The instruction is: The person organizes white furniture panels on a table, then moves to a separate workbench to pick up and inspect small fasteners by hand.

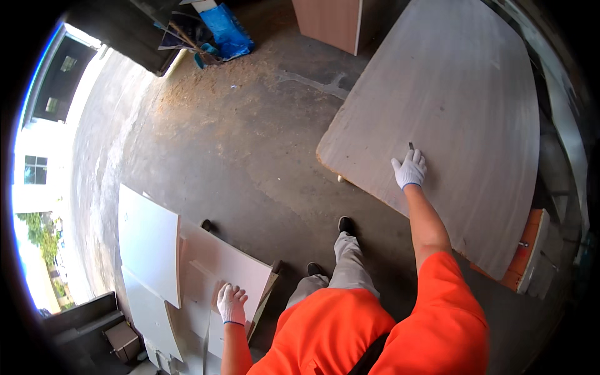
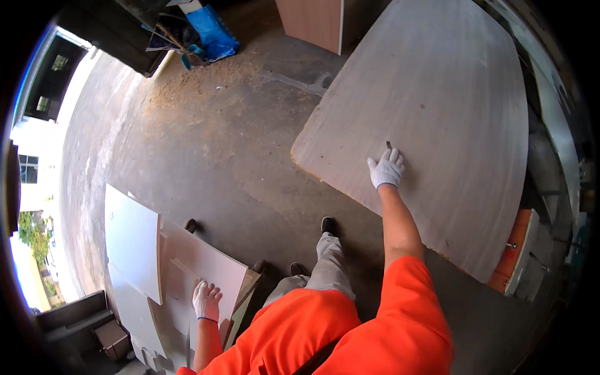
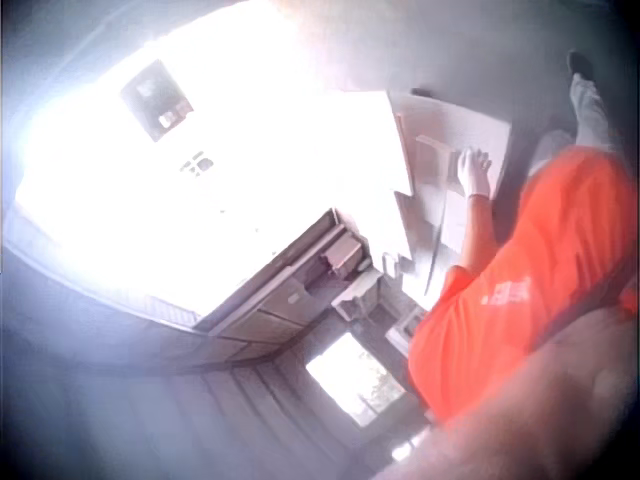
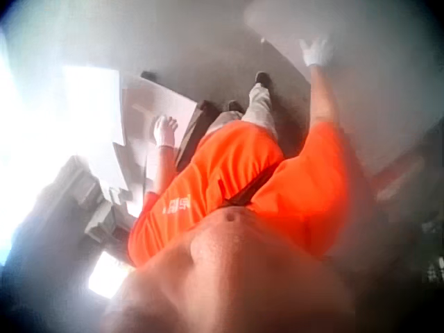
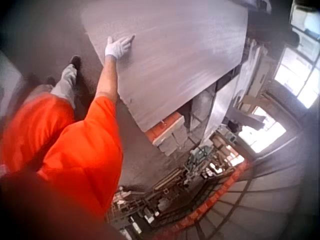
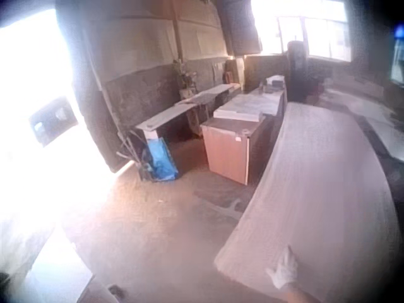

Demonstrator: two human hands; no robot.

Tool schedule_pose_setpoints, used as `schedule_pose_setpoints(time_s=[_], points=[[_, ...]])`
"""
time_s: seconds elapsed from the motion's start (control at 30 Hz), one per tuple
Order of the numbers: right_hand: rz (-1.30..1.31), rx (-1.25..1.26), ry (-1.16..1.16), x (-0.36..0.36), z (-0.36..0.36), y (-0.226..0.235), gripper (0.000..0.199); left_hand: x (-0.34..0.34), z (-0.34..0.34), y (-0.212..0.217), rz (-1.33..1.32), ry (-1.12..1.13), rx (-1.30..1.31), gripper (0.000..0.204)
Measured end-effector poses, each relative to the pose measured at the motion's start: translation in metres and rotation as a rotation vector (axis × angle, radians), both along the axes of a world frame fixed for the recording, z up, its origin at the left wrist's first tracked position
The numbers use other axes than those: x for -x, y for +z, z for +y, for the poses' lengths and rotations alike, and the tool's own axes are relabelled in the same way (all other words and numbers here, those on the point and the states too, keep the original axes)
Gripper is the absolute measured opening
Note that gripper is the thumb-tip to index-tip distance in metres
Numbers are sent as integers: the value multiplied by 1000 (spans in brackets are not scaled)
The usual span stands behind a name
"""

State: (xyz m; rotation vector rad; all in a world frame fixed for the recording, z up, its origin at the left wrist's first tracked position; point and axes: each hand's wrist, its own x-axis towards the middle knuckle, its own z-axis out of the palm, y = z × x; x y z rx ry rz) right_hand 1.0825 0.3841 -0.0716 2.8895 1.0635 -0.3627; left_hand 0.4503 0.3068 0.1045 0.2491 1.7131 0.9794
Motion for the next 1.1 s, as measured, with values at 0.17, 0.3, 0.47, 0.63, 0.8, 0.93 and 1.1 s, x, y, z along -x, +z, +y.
schedule_pose_setpoints(time_s=[0.17,0.3,0.47,0.63,0.8,0.93,1.1], points=[[-214,-179,420,60,-104,-35,109,-67,71,-33,-87,-156,126,33],[-68,-322,217,47,-50,1,84,-50,35,-77,-288,10,38,31],[-77,23,-126,-14,13,16,85,-57,69,-93,-199,5,169,26],[-18,-20,-28,16,-8,-11,80,-47,147,-74,-182,-96,33,20],[-33,37,-526,-20,1,23,58,-54,191,-62,-112,-50,67,21],[0,-41,-352,5,11,4,63,-84,206,-58,-141,-194,121,19],[-113,-143,-358,24,20,-17,53,-133,245,-63,-309,-339,131,17]])
